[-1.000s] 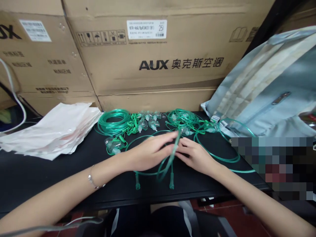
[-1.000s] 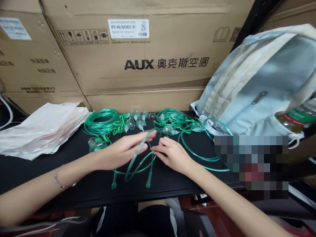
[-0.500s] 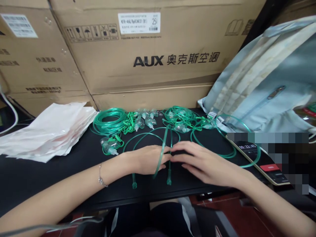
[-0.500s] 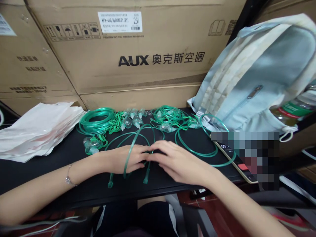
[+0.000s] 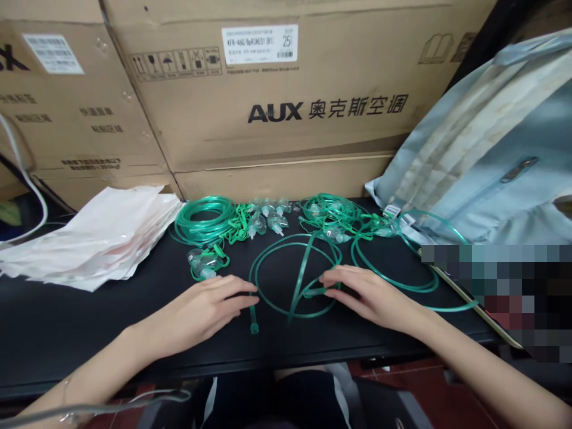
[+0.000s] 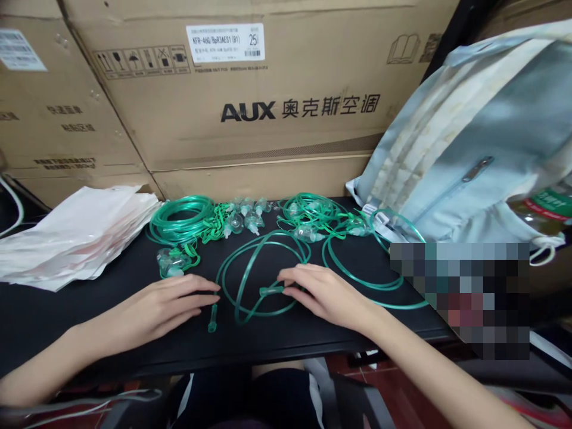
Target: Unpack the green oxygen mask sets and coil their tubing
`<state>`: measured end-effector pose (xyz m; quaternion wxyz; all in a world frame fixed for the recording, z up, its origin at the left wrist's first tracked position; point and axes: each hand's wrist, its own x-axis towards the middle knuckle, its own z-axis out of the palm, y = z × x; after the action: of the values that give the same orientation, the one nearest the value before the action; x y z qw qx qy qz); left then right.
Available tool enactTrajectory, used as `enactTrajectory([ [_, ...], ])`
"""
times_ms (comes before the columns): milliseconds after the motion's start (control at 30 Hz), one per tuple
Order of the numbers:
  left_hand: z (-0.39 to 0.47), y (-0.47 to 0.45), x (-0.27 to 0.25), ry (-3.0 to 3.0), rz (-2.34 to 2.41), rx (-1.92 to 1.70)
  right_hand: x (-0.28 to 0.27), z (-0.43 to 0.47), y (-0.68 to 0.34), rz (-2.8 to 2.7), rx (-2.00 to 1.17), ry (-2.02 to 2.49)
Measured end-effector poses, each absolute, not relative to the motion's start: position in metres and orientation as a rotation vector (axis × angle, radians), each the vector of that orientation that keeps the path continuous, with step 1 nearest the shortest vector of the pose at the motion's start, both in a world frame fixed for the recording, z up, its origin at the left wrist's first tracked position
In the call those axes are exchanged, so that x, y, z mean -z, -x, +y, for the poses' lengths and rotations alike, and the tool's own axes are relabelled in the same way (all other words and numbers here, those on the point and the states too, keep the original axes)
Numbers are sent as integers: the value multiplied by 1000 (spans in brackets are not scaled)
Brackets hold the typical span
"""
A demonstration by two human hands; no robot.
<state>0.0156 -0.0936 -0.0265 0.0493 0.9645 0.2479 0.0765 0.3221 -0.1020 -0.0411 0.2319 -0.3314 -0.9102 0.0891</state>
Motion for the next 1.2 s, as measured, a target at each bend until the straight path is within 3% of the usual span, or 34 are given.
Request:
enactTrajectory([
  [300,-93,-37,30,-2960,639,-153,30,-89,-306,-2845,-47,1021],
  [500,-97,-31,9,-2914,568,-275,14,-90,-351,-2883,-179,1177],
  [667,-94,-37,-11,-3120,543,-278,-6,-92,-362,-2489,10,1293],
  [833,-93,-52,3,-2951,598,-263,-29,-121,-299,-2373,-107,1121],
  [1000,-88,-62,36,-2594,894,-472,-6,-115,-252,-2717,-135,1109],
  [1200,-80,-52,41,-2592,780,-582,23,-84,-253,-2943,-129,1123],
])
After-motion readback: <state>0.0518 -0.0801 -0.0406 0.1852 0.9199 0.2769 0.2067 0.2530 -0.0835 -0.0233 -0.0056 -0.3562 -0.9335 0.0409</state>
